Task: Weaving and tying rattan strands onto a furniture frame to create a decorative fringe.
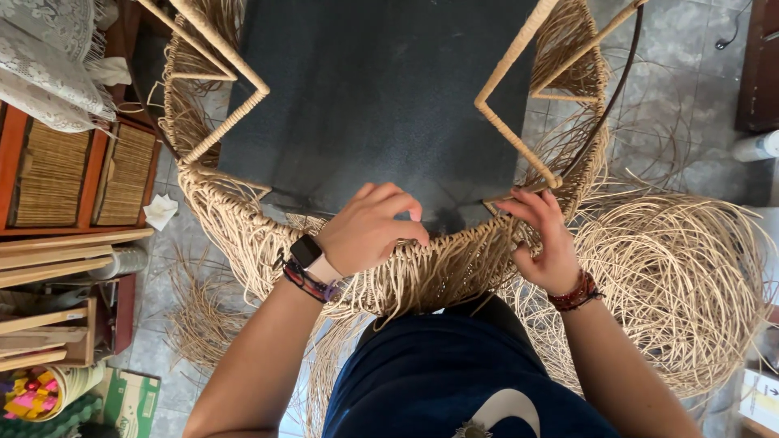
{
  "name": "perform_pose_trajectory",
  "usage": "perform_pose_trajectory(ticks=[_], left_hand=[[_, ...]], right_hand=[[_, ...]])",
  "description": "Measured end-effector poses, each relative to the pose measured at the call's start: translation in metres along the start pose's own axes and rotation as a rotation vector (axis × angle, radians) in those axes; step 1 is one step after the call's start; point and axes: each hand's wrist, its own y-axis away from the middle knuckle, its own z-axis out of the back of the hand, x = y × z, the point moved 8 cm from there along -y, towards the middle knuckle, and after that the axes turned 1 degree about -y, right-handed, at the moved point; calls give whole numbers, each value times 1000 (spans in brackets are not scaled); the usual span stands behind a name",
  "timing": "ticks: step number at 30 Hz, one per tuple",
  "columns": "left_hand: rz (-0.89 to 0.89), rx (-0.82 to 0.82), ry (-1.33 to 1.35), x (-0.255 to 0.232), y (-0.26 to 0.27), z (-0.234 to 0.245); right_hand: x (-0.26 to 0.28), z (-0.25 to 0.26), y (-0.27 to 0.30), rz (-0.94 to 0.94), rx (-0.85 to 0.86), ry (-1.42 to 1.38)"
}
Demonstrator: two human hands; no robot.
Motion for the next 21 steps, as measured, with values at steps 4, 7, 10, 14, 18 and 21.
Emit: perform_pose_trajectory(ticks=[4, 7, 10, 14, 18, 21], left_hand=[[5, 9, 12, -1, -3, 1], [4, 14, 13, -5, -10, 3], [-4, 1, 13, -5, -14, -2], [-14, -3, -17, -4, -17, -9], [2, 14, -5, -2, -18, -13], [-12, 25, -19, -2, -21, -14]], right_hand=[[4, 2, -1, -1, -4, -11], [4, 3, -2, -13, 1, 0], [4, 4, -2, -15, 17, -7], [4, 4, -1, -16, 21, -27], [1, 3, -1, -25, 28, -24], [1, 3, -1, 6, 19, -16]])
